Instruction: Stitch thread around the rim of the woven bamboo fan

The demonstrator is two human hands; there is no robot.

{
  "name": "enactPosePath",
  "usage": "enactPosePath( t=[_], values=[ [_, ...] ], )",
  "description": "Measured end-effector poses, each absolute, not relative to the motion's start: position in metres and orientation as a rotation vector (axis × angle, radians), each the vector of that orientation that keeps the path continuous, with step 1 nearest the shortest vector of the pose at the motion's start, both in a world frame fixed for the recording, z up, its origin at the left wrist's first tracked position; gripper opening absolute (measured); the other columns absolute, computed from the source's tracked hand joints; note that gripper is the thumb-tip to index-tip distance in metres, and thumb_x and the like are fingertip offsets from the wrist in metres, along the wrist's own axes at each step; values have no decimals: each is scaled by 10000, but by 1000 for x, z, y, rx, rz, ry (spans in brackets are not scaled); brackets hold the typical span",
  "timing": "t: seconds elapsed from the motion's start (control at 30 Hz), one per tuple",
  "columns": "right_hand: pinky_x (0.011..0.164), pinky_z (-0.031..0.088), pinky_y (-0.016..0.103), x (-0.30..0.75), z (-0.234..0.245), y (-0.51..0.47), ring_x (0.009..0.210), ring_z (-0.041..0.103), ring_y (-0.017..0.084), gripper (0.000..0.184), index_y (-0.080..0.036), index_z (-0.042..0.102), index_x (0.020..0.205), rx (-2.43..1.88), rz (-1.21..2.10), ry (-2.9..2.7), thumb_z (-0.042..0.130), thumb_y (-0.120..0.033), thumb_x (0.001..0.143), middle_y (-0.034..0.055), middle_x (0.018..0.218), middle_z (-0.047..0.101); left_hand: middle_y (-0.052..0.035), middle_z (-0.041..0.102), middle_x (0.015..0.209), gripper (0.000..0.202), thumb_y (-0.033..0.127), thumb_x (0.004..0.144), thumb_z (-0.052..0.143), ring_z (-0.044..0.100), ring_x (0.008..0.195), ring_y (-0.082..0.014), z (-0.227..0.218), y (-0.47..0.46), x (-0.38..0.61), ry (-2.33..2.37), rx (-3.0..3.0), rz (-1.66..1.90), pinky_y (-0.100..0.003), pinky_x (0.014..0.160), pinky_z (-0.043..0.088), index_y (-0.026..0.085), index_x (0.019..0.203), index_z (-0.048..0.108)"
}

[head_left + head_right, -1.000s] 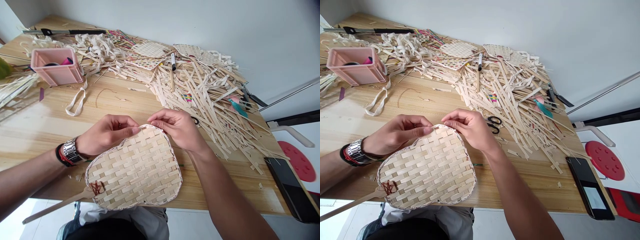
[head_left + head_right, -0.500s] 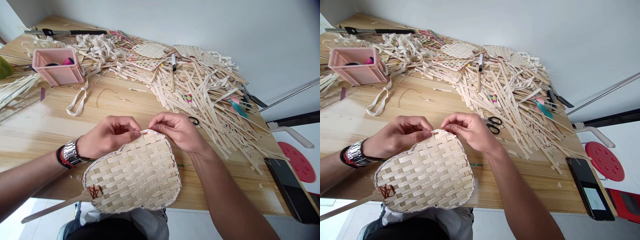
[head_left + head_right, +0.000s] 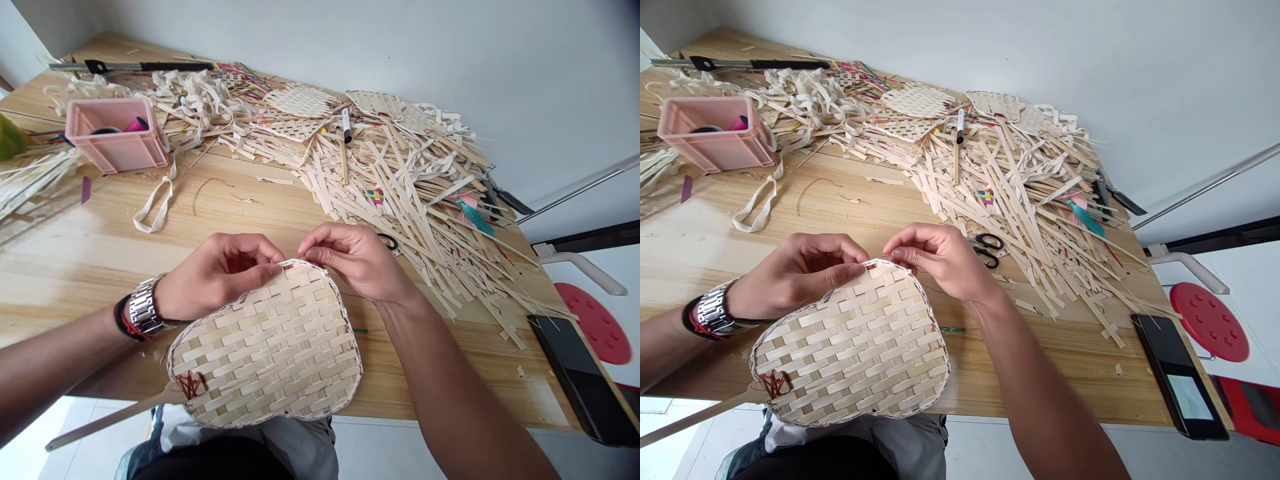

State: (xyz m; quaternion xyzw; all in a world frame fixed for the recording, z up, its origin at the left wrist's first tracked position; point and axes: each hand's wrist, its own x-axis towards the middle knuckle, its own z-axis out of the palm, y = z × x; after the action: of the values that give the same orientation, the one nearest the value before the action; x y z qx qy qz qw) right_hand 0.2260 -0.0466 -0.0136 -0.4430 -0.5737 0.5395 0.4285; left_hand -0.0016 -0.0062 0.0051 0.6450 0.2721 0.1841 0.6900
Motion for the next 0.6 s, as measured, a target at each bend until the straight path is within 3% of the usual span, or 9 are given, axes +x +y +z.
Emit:
enactPosePath(
  t=[0.23,0.6],
  values=[
    [608,508,190,228,-14,-47,744,659,100,190,-182,682,994,-1104,1367,-1408,744,-258,831,11,824,694,33,531,620,110,200,913,618,402,504,-43,6,-6,0,587,1475,463,-135,443,331,122,838,637],
    [585,480,185,223,-12,-48,674,610,88,225,-177,665,987,-1116,1377,-1388,763,-278,811,4,779,675,18,524,619,178,269,918,613,396,508,-60,7,-7,1,629,1543,467,-161,447,320,125,824,654]
  ],
)
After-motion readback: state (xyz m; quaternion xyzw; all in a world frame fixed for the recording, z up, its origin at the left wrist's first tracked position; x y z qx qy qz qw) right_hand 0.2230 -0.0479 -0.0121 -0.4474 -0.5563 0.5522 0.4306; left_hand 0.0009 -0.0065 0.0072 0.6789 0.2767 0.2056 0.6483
